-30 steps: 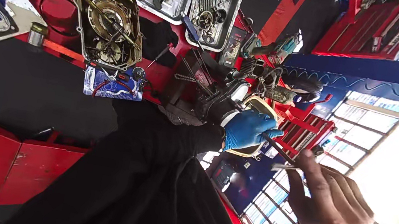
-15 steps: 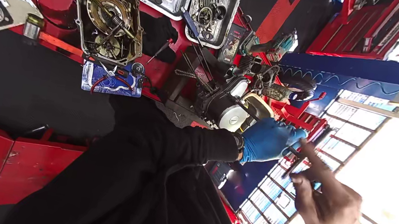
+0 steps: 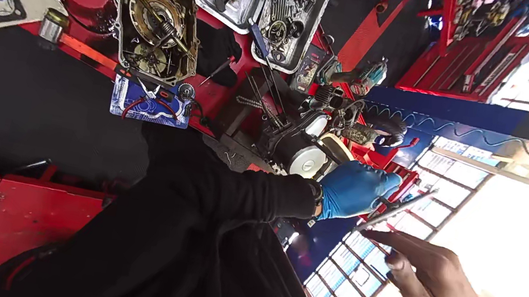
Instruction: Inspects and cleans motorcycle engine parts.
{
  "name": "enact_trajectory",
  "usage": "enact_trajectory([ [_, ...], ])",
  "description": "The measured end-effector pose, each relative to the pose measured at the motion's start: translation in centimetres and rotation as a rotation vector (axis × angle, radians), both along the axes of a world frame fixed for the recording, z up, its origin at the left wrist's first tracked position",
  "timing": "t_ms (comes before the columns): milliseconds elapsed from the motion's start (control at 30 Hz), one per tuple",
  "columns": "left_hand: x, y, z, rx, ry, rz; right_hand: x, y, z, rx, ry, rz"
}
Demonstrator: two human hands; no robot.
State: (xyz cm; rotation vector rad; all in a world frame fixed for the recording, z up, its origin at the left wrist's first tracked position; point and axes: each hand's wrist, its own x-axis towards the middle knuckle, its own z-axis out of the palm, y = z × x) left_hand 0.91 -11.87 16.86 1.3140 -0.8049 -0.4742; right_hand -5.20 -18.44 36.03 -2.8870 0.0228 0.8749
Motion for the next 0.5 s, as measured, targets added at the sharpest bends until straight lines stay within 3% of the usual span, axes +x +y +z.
enact_trajectory([
  [33,0.1,0.1,0.1,-0.002,0.008,-0.026,0.2,0.4,-0.1,0.044,-0.020,0.007],
  [167,0.1,0.4,-0.1,-0.030,-0.038,-0.060,0.3,-0.4,-0.3,-0.411,-0.061,0.035],
  [200,0.3,0.4,-0.2,-0.036,-0.033,-0.049,0.2,-0.7,-0.2,-0.368,-0.043,0.037],
  [300,0.4,0.2,-0.1,-0.021,-0.025,-0.053,0.5,0.1,-0.3,0.022,-0.038,0.015],
  [333,0.5,0.4,0.0,-0.017,-0.021,-0.079,0.8,0.4,-0.5,0.028,-0.075,0.014],
  [433,0.3,0.4,-0.1,-0.011,-0.033,-0.100,0.7,-0.2,-0.9,-0.391,-0.115,0.043],
  [500,0.5,0.3,-0.2,-0.011,-0.022,-0.084,0.1,-0.4,-0.7,-0.310,-0.080,0.011],
])
